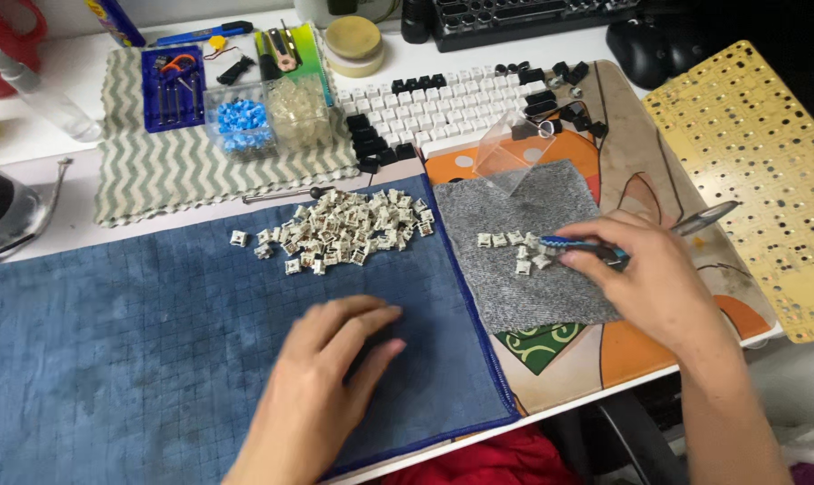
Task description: The person cleans individual mechanical keyboard switches using a small metal tool and a toothbrush. They pick up each switch, scrape or brush its surfaces, and place the cleaned switches onto a gray cloth. The workspace includes a blue mat, a pile of switches, and various tools.
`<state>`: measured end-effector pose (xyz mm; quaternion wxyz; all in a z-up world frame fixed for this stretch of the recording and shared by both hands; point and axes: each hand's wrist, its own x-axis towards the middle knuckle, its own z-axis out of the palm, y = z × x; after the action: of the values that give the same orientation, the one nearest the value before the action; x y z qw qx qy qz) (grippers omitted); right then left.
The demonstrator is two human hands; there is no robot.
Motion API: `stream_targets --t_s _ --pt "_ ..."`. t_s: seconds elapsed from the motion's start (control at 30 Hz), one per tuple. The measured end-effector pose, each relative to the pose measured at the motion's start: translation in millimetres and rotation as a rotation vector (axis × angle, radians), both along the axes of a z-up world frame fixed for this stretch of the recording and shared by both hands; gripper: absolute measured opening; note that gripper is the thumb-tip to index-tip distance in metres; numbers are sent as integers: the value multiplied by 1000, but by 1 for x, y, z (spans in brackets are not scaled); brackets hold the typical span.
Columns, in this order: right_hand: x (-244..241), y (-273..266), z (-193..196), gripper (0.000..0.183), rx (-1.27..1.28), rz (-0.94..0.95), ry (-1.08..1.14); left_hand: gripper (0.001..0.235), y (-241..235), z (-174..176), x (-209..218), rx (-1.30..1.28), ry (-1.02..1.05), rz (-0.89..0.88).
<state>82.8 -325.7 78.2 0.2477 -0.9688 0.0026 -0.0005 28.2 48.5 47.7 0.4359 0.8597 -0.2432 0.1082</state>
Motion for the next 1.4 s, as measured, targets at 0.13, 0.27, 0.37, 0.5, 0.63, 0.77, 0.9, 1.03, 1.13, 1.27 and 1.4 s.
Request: stream_targets --t_s 0.13,0.27,0.37,0.5,0.63,0.77,0.9,1.03,1.13,1.27,1.4 --pt "7 -2 -6 34 -10 -20 85 36 25 -1 7 351 -121 93" --pt "-2 11 11 48 -59 -154 193 43 21 -10 -2 536 -111 241" --pt "-9 2 1 42 -55 -43 -93 52 11 -28 -12 603 -122 306" --pt "-18 13 4 47 -99 1 -194 68 8 -39 -21 726 -162 305" --pt "-29 17 7 59 -221 43 -164 40 25 -12 -1 413 -46 262" --pt "-34 31 11 52 -199 130 -164 23 39 -8 28 389 -44 356" --pt "-40 49 21 47 -200 113 -72 31 45 -16 52 492 -127 288" --pt "-42 60 28 49 -177 43 83 26 46 -26 65 547 -137 283" --pt "-42 68 34 49 -191 14 158 19 48 -20 63 430 -102 237" --pt "-45 61 24 52 -129 115 -75 16 42 1 41 267 -122 222" --pt "-44 75 40 73 -56 27 255 13 20 29 17 -168 185 299"
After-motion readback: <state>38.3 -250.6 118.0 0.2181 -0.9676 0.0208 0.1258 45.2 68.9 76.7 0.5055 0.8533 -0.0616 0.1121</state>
